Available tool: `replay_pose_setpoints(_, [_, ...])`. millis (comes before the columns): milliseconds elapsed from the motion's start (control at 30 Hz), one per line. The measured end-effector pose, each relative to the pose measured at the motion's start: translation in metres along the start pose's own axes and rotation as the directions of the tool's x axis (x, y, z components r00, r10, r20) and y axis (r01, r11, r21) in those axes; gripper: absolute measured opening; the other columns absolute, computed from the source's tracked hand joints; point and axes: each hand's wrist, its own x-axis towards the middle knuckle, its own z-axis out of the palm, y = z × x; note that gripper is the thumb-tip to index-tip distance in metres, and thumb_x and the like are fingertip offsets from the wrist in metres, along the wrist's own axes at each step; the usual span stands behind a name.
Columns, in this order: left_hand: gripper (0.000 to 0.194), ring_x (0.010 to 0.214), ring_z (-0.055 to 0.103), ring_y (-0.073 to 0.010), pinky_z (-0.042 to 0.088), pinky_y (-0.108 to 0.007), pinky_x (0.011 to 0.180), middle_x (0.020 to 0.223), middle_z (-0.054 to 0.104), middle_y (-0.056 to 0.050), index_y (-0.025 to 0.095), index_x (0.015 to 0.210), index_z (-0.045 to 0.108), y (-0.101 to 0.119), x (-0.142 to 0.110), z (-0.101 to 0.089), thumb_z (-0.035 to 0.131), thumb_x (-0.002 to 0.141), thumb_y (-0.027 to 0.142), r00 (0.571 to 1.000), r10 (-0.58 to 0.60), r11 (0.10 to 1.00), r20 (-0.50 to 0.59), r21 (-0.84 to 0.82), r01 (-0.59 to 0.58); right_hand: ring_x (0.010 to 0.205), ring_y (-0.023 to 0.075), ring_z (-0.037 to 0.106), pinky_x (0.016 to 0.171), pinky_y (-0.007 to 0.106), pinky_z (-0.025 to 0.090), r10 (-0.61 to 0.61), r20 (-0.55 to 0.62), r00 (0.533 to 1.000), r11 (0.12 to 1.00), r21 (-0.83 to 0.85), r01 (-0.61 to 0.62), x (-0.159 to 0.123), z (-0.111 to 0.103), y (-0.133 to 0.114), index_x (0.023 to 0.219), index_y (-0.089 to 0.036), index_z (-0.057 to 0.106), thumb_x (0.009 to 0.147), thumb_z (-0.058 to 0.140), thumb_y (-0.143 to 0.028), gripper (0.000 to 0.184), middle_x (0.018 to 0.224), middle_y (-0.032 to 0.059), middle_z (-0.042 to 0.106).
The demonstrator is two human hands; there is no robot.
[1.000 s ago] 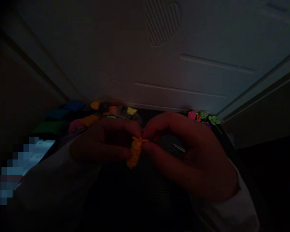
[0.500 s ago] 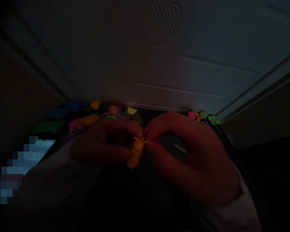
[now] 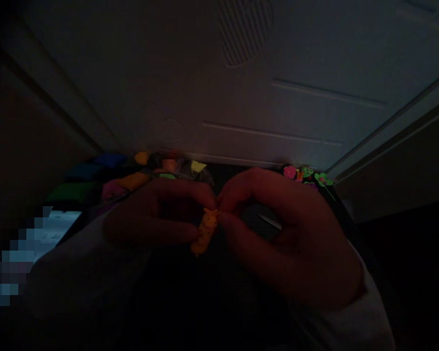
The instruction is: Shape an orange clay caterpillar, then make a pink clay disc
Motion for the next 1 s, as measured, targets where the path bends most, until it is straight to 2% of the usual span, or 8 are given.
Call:
replay_pose_setpoints(300, [0.025,0.073,0.058,-0.0105,0.049,-0.021,0.066,0.078,0.060,-0.002,0.016,0.086,0.063,-0.001,0.001,-0.001,0.062,0.063,0.005,1.000,0.019,1.000,0.013,-0.022,-0.019,0.083,0.0162,0.057,0.073,0.025,0.047,0.045,0.004,0.999,0.999,0.025,-0.045,-0.001,0.000,-0.001,0.083,-0.022,0.057,0.071,0.059,-0.018,0.013,0.086,0.0012,0.061])
replay_pose_setpoints(667, [0.028,0.071,0.061,-0.0108,0.049,-0.020,0.064,0.080,0.064,0.000,0.020,0.088,0.064,-0.006,0.002,-0.002,0.062,0.065,0.005,0.997,0.078,0.996,0.006,-0.052,-0.077,0.083,0.0136,0.057,0.066,0.020,0.048,0.013,-0.002,1.000,0.999,0.034,-0.013,0.001,-0.002,0.003,0.093,-0.022,0.056,0.071,0.059,-0.020,0.023,0.092,0.0013,0.060])
replay_pose_setpoints(833, [0.028,0.074,0.061,-0.0077,0.048,-0.015,0.067,0.082,0.066,0.002,0.020,0.087,0.064,-0.011,0.005,-0.003,0.060,0.066,0.003,0.995,0.097,0.983,0.009,-0.158,-0.094,0.080,0.0139,0.058,0.068,0.023,0.050,0.024,0.020,0.999,0.991,0.133,-0.027,0.005,0.001,0.006,0.095,-0.021,0.057,0.070,0.061,-0.022,0.026,0.090,0.0021,0.058])
replay_pose_setpoints(1000, [0.026,0.072,0.062,-0.0086,0.049,-0.017,0.065,0.080,0.066,0.002,0.020,0.085,0.064,-0.013,0.007,-0.001,0.061,0.065,0.004,0.992,0.125,0.974,-0.026,-0.189,-0.127,0.084,0.0147,0.059,0.070,0.024,0.051,0.032,0.026,0.999,0.968,0.247,-0.037,0.009,0.003,0.012,0.097,-0.023,0.058,0.070,0.061,-0.022,0.027,0.096,0.0028,0.058])
